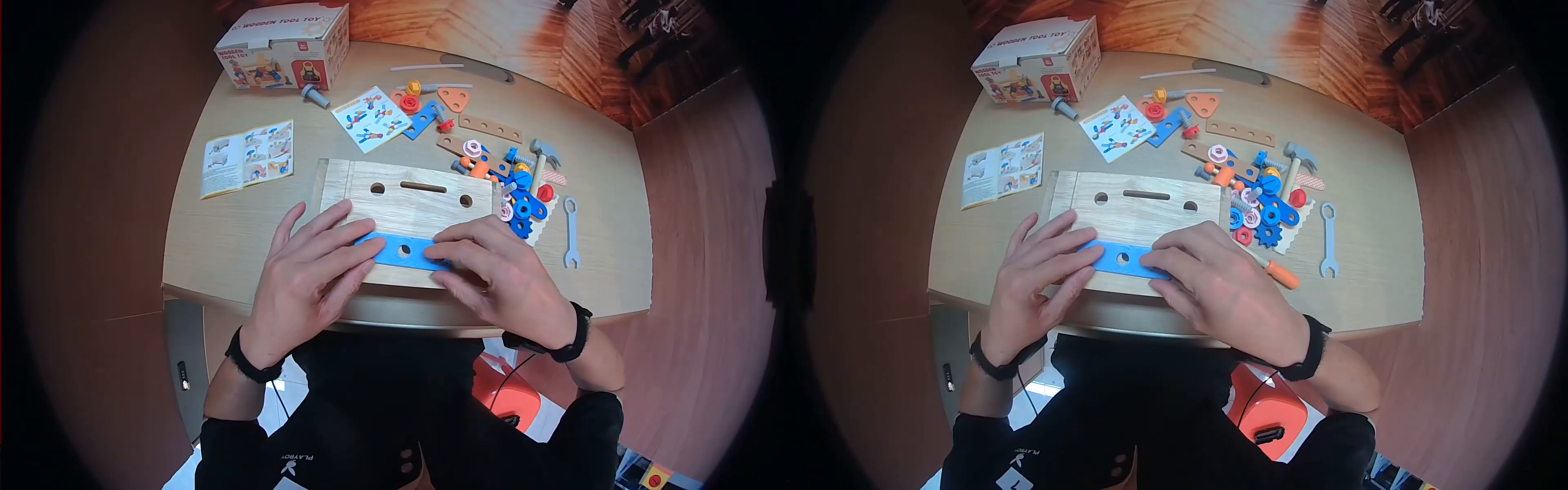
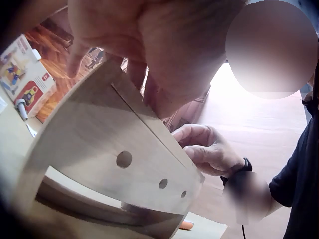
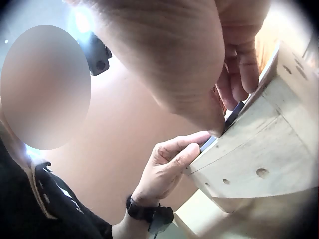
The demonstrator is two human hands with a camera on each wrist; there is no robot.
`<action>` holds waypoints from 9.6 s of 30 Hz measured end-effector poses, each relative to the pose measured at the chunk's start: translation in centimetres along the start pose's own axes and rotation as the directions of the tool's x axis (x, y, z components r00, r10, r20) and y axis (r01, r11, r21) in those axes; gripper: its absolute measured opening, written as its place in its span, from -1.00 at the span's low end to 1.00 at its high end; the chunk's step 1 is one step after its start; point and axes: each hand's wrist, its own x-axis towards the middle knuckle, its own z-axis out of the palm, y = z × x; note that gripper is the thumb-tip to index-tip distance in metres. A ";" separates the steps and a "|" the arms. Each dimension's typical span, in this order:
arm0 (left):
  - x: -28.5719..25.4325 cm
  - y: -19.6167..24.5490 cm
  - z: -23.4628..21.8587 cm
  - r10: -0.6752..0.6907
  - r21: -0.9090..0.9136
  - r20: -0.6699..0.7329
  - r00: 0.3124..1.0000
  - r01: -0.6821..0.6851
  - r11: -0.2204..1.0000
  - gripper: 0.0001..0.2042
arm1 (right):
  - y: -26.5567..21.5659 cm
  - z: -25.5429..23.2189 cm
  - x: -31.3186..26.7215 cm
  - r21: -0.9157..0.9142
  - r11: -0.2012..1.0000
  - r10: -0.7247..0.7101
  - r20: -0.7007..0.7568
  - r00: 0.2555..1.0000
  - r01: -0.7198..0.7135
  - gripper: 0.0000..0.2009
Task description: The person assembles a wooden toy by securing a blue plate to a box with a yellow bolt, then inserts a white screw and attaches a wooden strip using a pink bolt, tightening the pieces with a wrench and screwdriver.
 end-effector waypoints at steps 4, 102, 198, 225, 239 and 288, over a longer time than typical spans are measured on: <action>0.2 0.0 0.2 0.009 0.004 -0.011 1.000 -0.009 1.000 -0.72 | 0.2 -0.1 0.0 -0.025 1.000 0.009 -0.011 1.000 -0.009 -0.72; 0.9 1.1 1.5 0.000 -0.010 -0.046 0.999 0.000 1.000 -0.58 | 0.7 -2.1 3.8 0.560 0.817 0.066 0.148 0.987 -0.138 -0.61; -4.6 -0.3 10.9 -0.290 -0.775 0.516 0.806 0.294 -0.559 -0.50 | 16.5 -4.2 13.0 -0.384 0.911 0.214 0.125 0.969 -0.152 -0.77; -3.8 -2.0 8.3 -0.495 -0.785 0.575 0.651 0.266 -0.560 -0.31 | 16.8 -5.6 -4.5 -0.432 0.839 0.374 0.013 0.927 -0.332 -0.87; -3.1 -1.7 9.6 -0.320 -0.742 0.546 0.774 0.270 -0.613 -0.31 | 15.2 -3.1 -3.7 -0.643 0.722 0.311 -0.029 0.950 -0.256 -0.88; -7.5 0.1 8.5 -0.122 -0.668 0.665 0.736 0.515 -0.537 -0.57 | -0.9 1.4 -3.6 -0.248 0.861 -0.465 -0.027 0.885 0.445 -0.71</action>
